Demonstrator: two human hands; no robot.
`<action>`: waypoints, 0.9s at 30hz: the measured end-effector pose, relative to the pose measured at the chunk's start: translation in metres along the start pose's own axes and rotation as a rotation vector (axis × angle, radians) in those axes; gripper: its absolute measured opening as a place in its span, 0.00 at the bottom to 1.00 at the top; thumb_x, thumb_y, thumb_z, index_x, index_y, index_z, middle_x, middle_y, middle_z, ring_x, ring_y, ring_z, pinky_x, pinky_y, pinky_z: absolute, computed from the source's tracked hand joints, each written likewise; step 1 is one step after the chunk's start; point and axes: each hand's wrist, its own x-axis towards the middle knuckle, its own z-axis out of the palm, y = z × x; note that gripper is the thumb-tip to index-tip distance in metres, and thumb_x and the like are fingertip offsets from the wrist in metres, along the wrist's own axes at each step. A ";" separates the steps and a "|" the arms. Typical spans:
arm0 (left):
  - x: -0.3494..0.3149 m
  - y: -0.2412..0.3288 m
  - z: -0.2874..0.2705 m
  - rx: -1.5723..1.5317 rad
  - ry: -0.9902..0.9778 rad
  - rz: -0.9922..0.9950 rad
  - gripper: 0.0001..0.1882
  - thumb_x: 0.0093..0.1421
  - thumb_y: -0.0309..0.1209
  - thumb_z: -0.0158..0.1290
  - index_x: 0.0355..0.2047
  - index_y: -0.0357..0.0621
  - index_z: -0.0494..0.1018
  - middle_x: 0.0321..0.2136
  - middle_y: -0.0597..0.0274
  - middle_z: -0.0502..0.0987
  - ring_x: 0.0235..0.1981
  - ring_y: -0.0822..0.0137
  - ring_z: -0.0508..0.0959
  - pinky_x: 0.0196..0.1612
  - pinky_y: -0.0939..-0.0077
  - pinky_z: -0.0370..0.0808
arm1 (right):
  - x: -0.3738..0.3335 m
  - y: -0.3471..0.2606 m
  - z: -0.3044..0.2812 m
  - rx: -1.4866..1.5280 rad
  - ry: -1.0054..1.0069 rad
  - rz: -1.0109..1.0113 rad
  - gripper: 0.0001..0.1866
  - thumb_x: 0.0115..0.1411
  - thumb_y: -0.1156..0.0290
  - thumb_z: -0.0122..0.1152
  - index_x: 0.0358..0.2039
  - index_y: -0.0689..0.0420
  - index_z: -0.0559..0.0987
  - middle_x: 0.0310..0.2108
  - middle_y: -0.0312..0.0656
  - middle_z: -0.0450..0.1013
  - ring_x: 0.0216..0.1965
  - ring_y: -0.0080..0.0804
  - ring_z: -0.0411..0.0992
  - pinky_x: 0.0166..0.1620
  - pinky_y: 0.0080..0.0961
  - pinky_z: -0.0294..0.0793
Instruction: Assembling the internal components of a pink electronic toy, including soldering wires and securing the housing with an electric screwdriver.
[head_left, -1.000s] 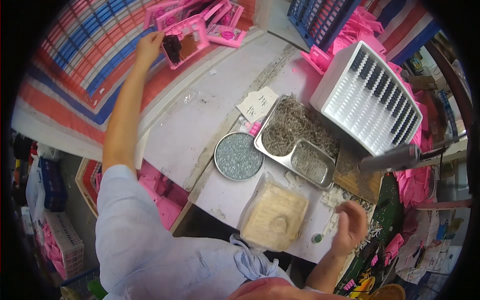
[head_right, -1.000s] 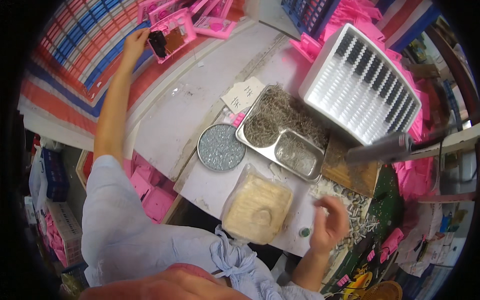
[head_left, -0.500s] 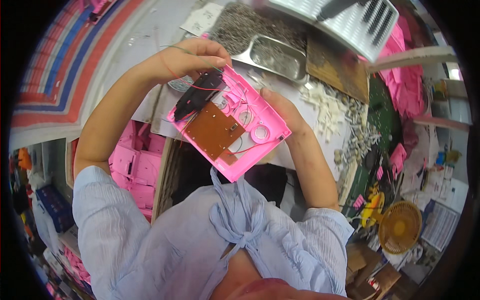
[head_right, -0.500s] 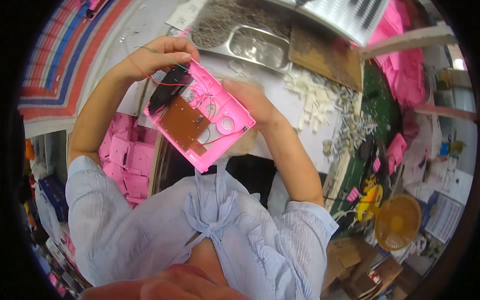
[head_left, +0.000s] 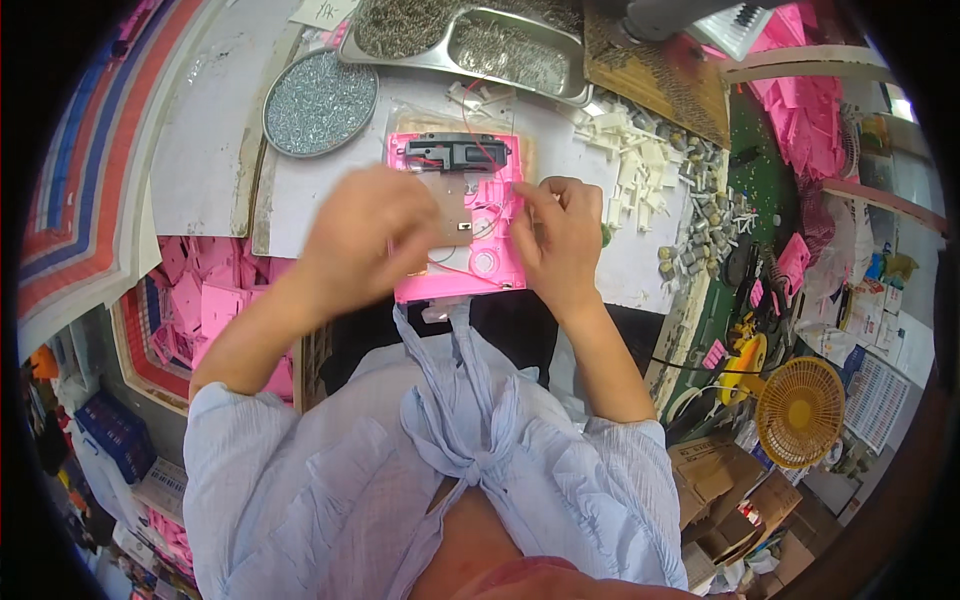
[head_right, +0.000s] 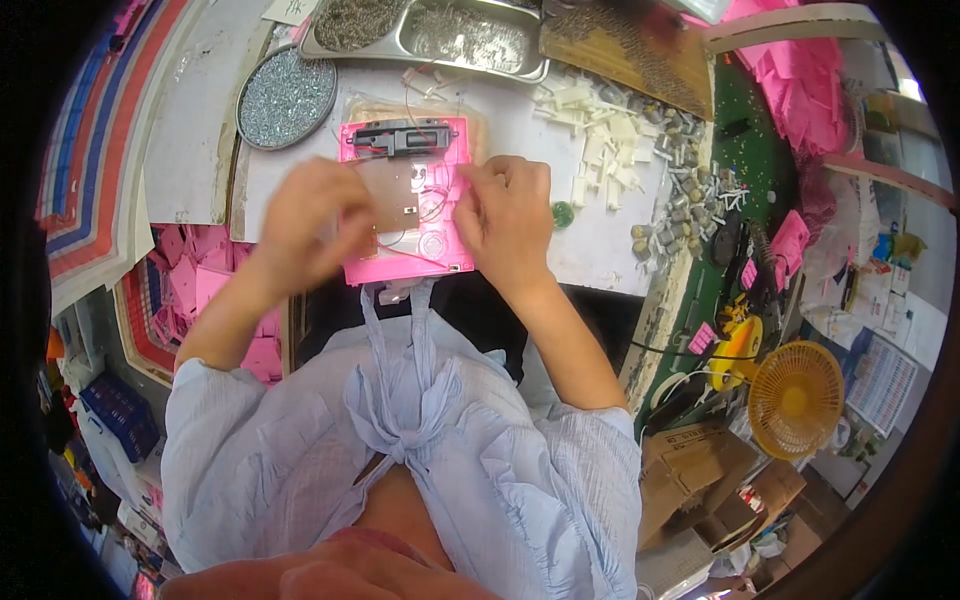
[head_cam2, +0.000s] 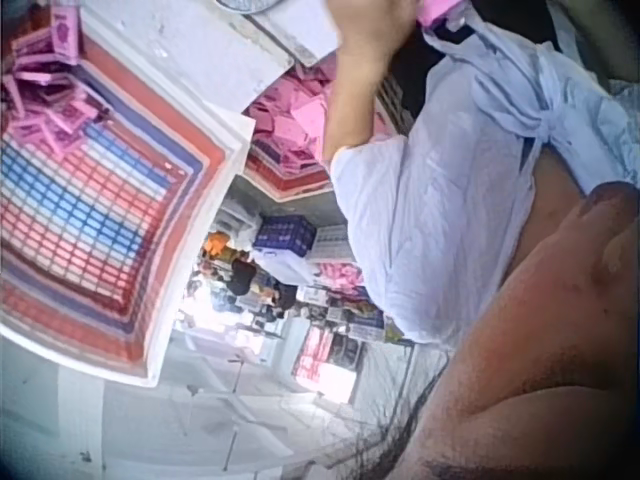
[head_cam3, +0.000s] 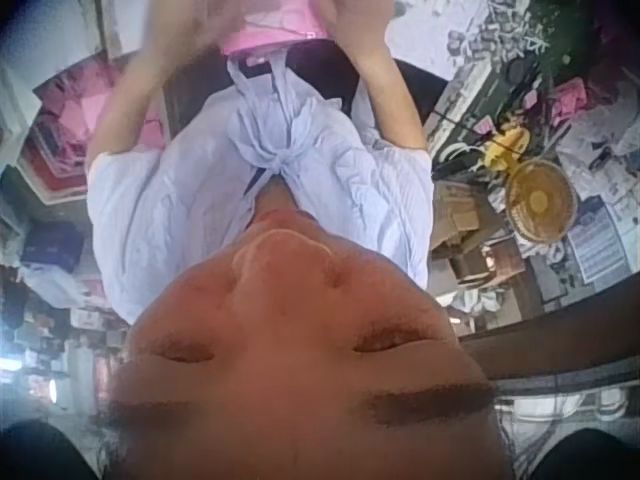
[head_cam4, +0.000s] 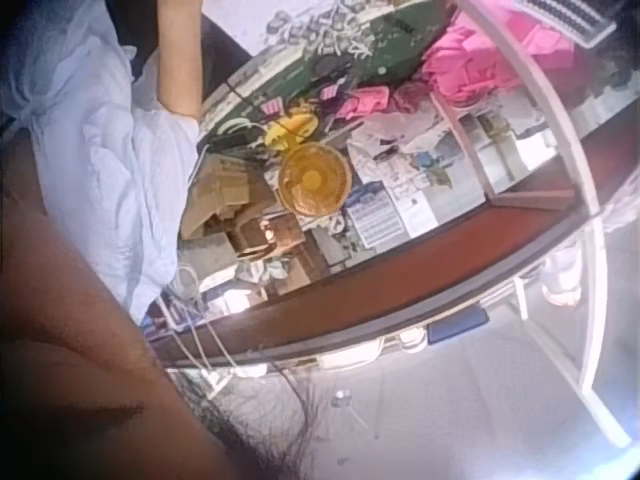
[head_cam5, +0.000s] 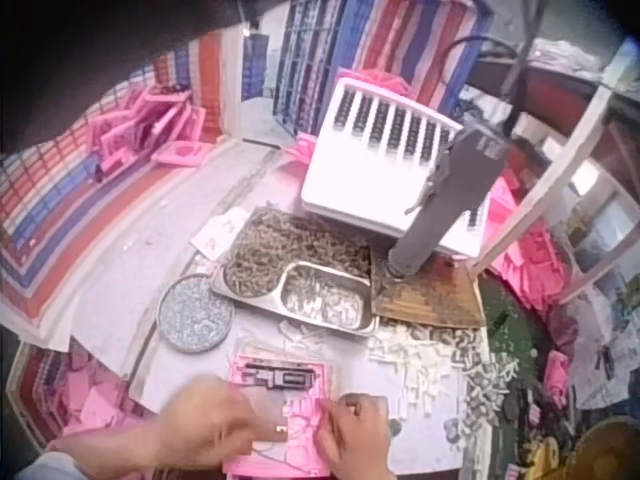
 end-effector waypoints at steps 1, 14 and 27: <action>-0.007 0.006 0.012 0.055 -0.033 0.021 0.20 0.53 0.28 0.64 0.46 0.41 0.75 0.44 0.52 0.76 0.44 0.49 0.76 0.50 0.57 0.72 | -0.001 0.001 0.003 0.000 0.031 -0.006 0.19 0.48 0.78 0.65 0.44 0.55 0.83 0.33 0.41 0.73 0.38 0.45 0.68 0.40 0.39 0.71; 0.024 -0.010 0.039 0.321 -0.304 -0.035 0.34 0.53 0.45 0.64 0.57 0.40 0.72 0.44 0.56 0.74 0.45 0.56 0.75 0.48 0.61 0.71 | 0.017 0.007 0.009 0.146 -0.096 0.139 0.07 0.53 0.71 0.69 0.33 0.55 0.84 0.26 0.40 0.71 0.34 0.41 0.67 0.39 0.35 0.70; -0.004 0.020 0.038 0.001 -0.332 0.240 0.20 0.51 0.37 0.63 0.44 0.43 0.78 0.37 0.62 0.75 0.40 0.62 0.75 0.48 0.61 0.70 | -0.051 -0.028 -0.031 0.455 -0.226 -0.263 0.15 0.44 0.77 0.76 0.34 0.55 0.84 0.31 0.38 0.77 0.37 0.41 0.76 0.41 0.37 0.75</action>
